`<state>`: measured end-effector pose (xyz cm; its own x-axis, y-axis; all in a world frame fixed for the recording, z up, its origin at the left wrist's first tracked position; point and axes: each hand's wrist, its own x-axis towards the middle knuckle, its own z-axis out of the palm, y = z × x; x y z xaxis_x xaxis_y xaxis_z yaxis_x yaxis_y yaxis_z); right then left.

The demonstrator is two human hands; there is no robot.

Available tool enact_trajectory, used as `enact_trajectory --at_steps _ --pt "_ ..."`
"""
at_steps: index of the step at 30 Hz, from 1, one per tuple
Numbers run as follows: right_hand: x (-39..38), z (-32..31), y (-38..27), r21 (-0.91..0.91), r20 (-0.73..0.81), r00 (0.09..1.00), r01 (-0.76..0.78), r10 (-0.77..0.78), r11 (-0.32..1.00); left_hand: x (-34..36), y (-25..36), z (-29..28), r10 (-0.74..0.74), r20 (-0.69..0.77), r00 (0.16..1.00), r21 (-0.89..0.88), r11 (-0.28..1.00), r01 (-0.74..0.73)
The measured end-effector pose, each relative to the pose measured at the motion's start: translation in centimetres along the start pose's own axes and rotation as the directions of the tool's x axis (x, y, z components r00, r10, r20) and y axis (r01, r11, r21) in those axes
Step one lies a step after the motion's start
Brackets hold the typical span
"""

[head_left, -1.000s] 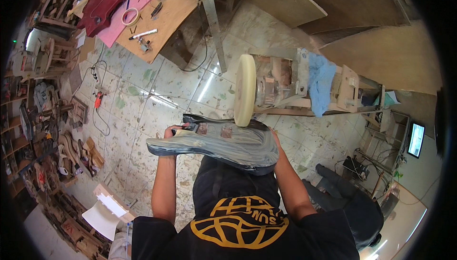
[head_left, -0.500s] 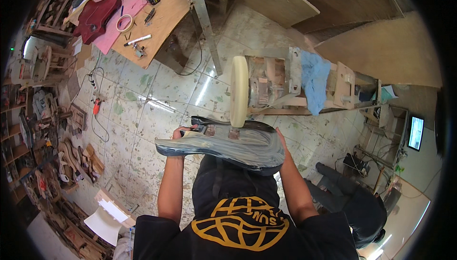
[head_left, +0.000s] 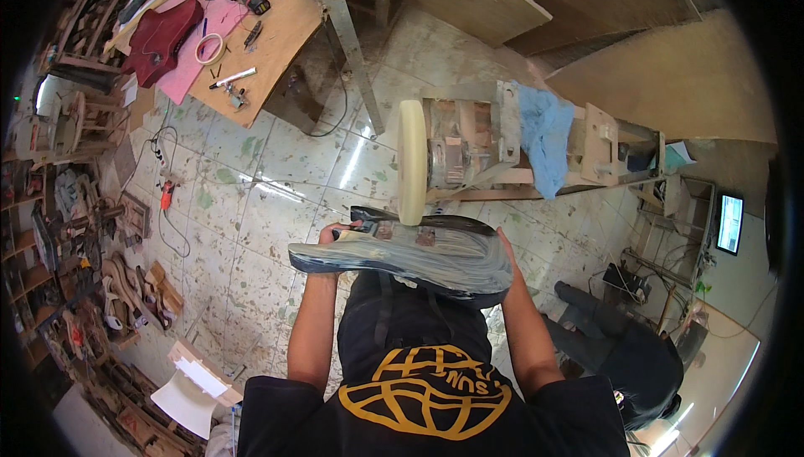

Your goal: The person holds a guitar body and presses it against a rotating polishing wheel, moving the body to buff different areas, then wipes the surface with a cloth.

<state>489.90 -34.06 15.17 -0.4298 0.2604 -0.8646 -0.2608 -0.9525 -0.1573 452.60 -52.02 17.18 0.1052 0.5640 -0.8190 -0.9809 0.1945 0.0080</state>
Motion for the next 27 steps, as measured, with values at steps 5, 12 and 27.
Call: enact_trajectory --at_steps 5,12,27 --pt "-0.7 -0.3 -0.4 -0.017 -0.028 0.999 0.041 -0.042 0.999 0.5 -0.7 0.4 -0.019 -0.043 0.999 -0.030 0.999 0.018" --pt "-0.3 -1.6 -0.8 -0.002 0.022 1.000 -0.007 0.007 1.000 1.1 -0.9 -0.6 -0.036 -0.026 0.999 -0.048 0.998 0.034" --pt "-1.0 -1.3 -0.4 0.013 0.006 0.999 0.043 -0.044 0.999 1.3 -0.9 -1.0 -0.007 -0.018 1.000 -0.025 1.000 0.007"
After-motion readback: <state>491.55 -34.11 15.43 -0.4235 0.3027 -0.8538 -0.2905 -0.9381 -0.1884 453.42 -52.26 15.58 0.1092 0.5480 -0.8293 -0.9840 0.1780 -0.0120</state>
